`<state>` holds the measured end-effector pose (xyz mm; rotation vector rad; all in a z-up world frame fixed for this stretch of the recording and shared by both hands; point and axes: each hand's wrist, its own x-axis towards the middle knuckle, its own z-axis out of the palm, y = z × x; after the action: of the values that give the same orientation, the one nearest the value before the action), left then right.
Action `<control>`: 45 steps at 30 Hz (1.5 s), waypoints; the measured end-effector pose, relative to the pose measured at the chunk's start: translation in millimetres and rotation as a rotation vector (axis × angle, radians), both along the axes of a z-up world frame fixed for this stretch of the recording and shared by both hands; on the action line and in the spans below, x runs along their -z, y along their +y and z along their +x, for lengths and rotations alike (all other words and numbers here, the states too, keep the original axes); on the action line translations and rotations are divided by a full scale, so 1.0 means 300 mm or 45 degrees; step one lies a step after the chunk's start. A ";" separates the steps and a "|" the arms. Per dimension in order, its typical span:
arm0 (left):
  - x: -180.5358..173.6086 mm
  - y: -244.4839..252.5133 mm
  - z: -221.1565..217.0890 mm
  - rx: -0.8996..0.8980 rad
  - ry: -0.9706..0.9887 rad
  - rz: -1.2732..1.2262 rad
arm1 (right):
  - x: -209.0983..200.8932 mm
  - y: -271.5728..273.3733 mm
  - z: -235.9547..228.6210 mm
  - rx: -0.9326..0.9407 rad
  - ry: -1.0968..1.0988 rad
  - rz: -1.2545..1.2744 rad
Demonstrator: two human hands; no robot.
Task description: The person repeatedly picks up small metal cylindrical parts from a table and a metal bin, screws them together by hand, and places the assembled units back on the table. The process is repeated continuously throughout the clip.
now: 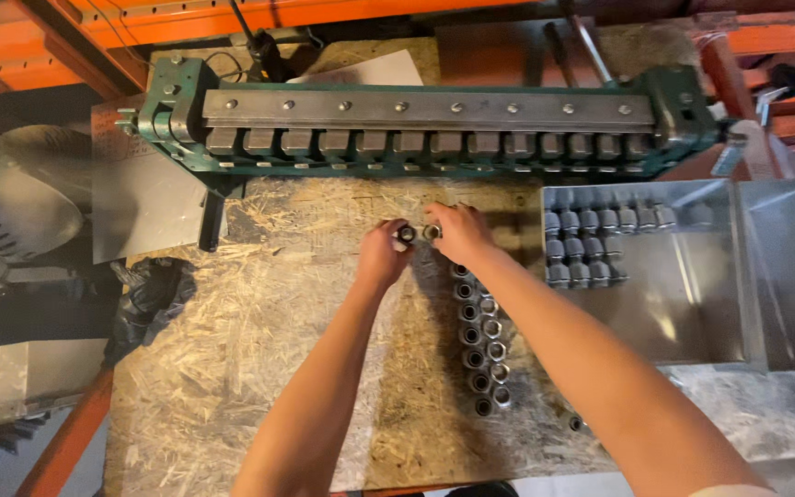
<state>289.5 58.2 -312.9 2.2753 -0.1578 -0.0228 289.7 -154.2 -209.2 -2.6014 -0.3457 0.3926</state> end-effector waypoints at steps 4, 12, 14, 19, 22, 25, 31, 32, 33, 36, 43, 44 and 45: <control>0.103 -0.009 0.061 -0.010 0.112 0.130 | 0.185 -0.025 0.099 0.011 -0.079 -0.215; 0.135 -0.018 0.104 0.091 0.052 0.132 | 0.196 0.005 0.144 -0.072 -0.107 -0.197; 0.124 -0.023 0.108 0.092 0.045 0.139 | 0.207 -0.009 0.149 -0.093 -0.111 -0.230; 0.090 -0.023 0.095 0.108 0.051 0.142 | 0.085 0.023 0.112 -0.134 -0.087 -0.293; 0.092 -0.022 0.096 0.131 0.050 0.160 | 0.110 0.014 0.123 -0.197 -0.098 -0.360; 0.100 -0.021 0.096 0.120 0.055 0.148 | 0.183 -0.005 0.142 -0.186 -0.162 -0.349; 0.103 -0.002 0.074 0.096 0.096 0.126 | 0.141 0.001 0.133 -0.170 -0.085 -0.230; 0.067 0.004 0.055 0.070 0.125 0.081 | 0.134 0.003 0.131 -0.136 -0.077 -0.191; 0.031 0.007 0.034 0.049 0.156 0.035 | 0.127 0.002 0.124 -0.099 -0.067 -0.153; -0.088 0.046 -0.054 -0.016 0.179 -0.001 | 0.272 -0.027 0.069 0.062 -0.437 -0.300; -0.192 0.133 -0.546 -0.231 0.348 -0.169 | -0.131 -0.231 -0.560 0.662 -0.814 0.177; -0.107 0.149 -0.635 -0.225 0.256 -0.110 | -0.183 -0.299 -0.633 0.842 -0.605 0.268; -0.022 0.172 -0.726 -0.224 0.163 -0.048 | -0.230 -0.361 -0.707 1.011 -0.387 0.366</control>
<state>71.6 109.7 -306.4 2.2340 0.1086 -0.0728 77.6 -262.6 -140.1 -2.2736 0.4982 -0.3072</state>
